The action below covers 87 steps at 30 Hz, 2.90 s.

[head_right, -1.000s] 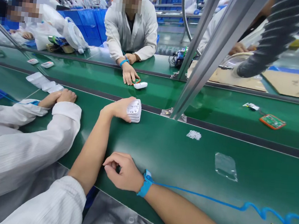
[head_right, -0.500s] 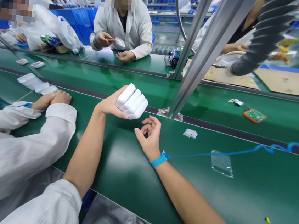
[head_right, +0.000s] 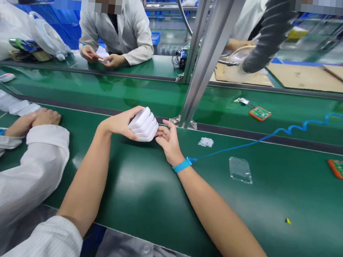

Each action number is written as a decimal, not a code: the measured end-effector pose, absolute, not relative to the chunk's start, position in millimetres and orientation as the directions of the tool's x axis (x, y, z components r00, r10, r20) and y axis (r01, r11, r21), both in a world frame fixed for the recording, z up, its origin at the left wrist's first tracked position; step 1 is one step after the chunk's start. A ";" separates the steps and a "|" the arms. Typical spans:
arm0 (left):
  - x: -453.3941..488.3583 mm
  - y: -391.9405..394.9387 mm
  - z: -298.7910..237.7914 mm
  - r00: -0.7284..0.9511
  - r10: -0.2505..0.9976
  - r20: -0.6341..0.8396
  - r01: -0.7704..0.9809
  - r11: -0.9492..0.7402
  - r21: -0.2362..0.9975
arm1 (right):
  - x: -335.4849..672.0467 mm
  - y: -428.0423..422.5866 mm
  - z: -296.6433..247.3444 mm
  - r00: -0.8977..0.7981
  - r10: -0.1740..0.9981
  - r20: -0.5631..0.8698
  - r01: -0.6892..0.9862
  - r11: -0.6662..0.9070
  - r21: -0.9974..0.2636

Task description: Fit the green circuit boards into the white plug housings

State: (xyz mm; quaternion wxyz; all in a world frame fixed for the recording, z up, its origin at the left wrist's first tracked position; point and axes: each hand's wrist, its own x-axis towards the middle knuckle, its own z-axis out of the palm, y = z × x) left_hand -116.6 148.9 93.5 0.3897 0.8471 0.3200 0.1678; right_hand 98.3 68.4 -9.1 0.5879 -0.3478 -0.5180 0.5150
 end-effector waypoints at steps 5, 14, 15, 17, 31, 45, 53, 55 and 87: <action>-120.4 146.6 99.2 0.800 0.599 0.029 0.296 -0.436 0.850 | 97.5 66.9 -6.9 -0.001 0.959 0.282 -0.204 0.276 -0.939; -121.8 149.1 81.3 0.877 0.447 -0.177 0.277 -0.169 0.946 | 121.2 74.4 4.7 -0.360 0.812 0.460 0.271 0.563 -0.781; -119.2 149.2 76.6 0.884 0.424 -0.195 0.267 -0.118 0.956 | 121.7 73.5 6.1 -0.386 0.802 0.456 0.272 0.571 -0.774; -113.6 149.3 67.7 0.898 0.376 -0.229 0.260 -0.032 0.965 | 121.2 71.2 8.0 -0.417 0.784 0.461 0.261 0.589 -0.765; -107.3 146.3 37.0 0.835 0.531 -0.148 0.078 0.152 0.985 | 123.4 76.7 -9.0 -0.306 0.873 0.379 0.034 0.408 -0.912; -99.9 132.3 93.9 0.777 0.630 0.007 0.340 -0.428 0.838 | 123.7 82.2 -12.3 -0.117 0.960 0.254 -0.249 0.220 -0.943; -75.9 116.5 114.3 0.700 0.712 -0.051 0.654 -0.610 0.447 | 121.2 79.6 -7.5 -0.077 0.970 0.230 -0.224 0.208 -0.952; -77.4 117.4 116.0 0.706 0.703 -0.092 0.672 -0.623 0.401 | 119.7 78.3 -8.3 -0.121 0.958 0.260 -0.153 0.241 -0.958; -127.8 107.0 18.6 0.551 0.453 0.701 0.451 -0.868 0.207 | 106.6 66.8 19.5 -0.597 0.648 0.473 0.778 0.612 0.144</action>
